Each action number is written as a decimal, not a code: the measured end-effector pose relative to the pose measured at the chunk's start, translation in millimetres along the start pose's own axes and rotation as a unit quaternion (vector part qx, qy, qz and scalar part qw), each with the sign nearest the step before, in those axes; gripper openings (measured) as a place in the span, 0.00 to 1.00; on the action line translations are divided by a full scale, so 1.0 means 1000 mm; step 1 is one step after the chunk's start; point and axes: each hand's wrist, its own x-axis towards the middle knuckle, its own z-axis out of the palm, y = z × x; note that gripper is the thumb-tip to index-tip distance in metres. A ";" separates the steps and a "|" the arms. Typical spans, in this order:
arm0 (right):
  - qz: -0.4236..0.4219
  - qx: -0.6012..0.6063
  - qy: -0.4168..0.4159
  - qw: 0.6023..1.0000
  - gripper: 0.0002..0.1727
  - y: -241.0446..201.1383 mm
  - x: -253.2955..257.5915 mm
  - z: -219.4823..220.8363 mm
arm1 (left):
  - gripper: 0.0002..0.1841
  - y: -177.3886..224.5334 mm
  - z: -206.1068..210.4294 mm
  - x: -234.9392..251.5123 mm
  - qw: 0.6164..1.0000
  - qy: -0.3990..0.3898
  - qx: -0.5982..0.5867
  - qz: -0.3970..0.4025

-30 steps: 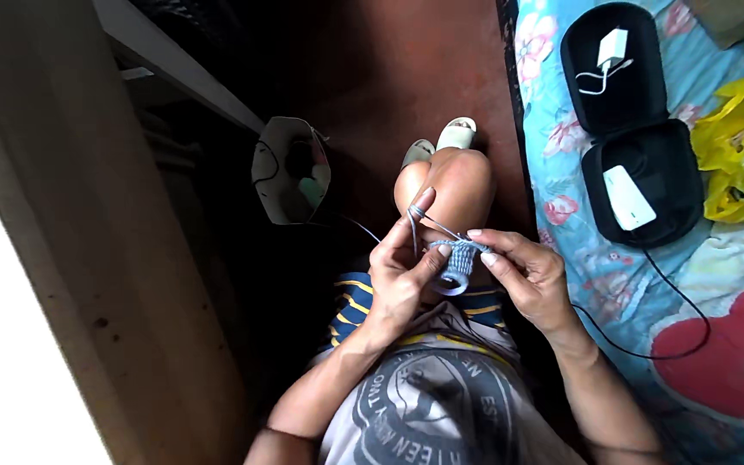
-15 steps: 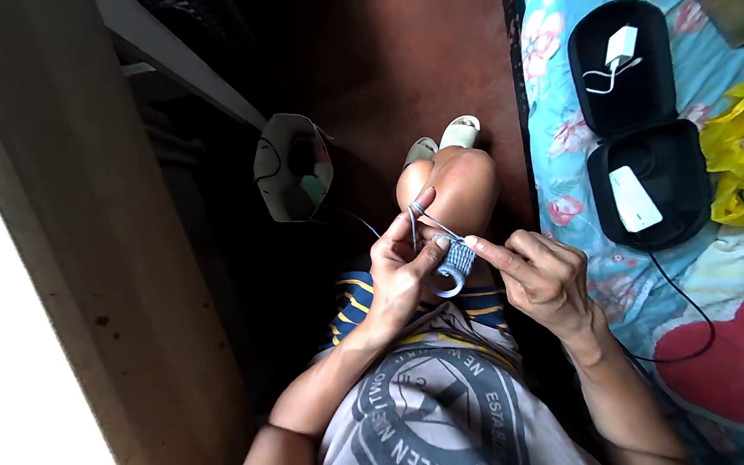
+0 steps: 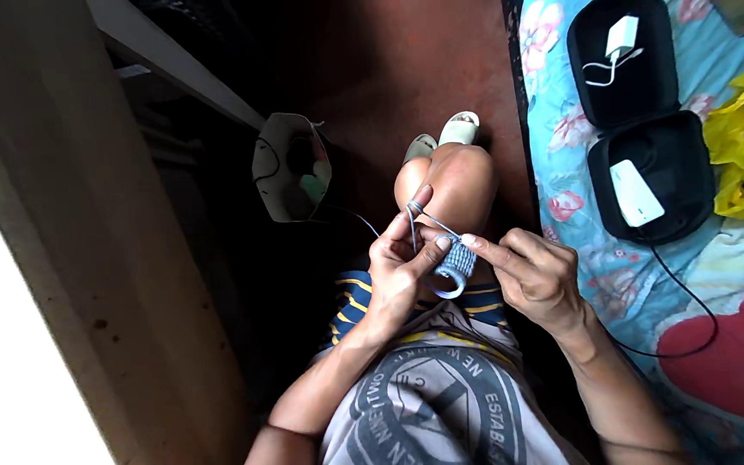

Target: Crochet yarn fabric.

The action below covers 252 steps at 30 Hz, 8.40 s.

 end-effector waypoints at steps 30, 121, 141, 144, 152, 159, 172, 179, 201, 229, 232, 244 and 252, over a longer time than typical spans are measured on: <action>-0.016 0.052 0.026 0.998 0.13 -0.006 -0.004 0.000 | 0.32 0.008 -0.015 0.000 0.998 -0.065 -0.022 0.013; 0.250 0.439 0.015 0.863 0.19 -0.023 0.015 0.001 | 0.29 0.000 0.005 -0.008 0.995 0.000 0.025 0.100; -0.018 -0.053 -0.015 0.998 0.21 -0.004 0.013 -0.007 | 0.31 0.007 0.002 -0.002 0.997 0.039 0.012 0.066; -0.018 -0.058 -0.011 0.998 0.21 -0.005 0.012 -0.006 | 0.31 0.006 0.003 -0.002 0.997 0.041 0.015 0.068; -0.034 -0.043 0.004 0.998 0.20 -0.002 0.010 0.000 | 0.32 0.007 0.000 0.002 0.999 0.032 -0.025 0.011; 0.011 0.056 0.008 0.998 0.18 0.000 0.010 0.004 | 0.37 0.005 -0.001 0.001 0.999 0.010 0.023 0.023; 0.187 0.354 0.021 0.916 0.15 -0.024 0.019 0.008 | 0.34 -0.011 0.004 -0.003 0.982 0.012 0.063 0.176; -0.002 0.053 0.048 0.997 0.10 0.000 0.012 0.002 | 0.33 0.005 -0.007 0.005 0.995 -0.053 0.008 0.082; 0.253 0.459 0.003 0.852 0.19 -0.025 0.024 -0.001 | 0.32 0.005 0.003 -0.002 0.992 -0.008 0.043 0.121; -0.007 -0.020 0.013 1.000 0.20 -0.008 0.009 0.001 | 0.31 0.009 0.000 0.001 0.997 0.030 0.013 0.068; 0.007 0.024 0.020 0.999 0.19 -0.008 0.009 0.004 | 0.32 0.010 -0.001 0.001 0.999 0.027 -0.004 0.045; -0.009 -0.047 0.023 0.999 0.19 -0.013 0.007 0.004 | 0.35 0.009 -0.004 -0.001 0.999 0.029 -0.003 0.041; 0.021 0.072 0.042 0.996 0.17 -0.010 0.007 0.007 | 0.35 0.010 -0.004 -0.002 0.999 0.002 -0.031 0.009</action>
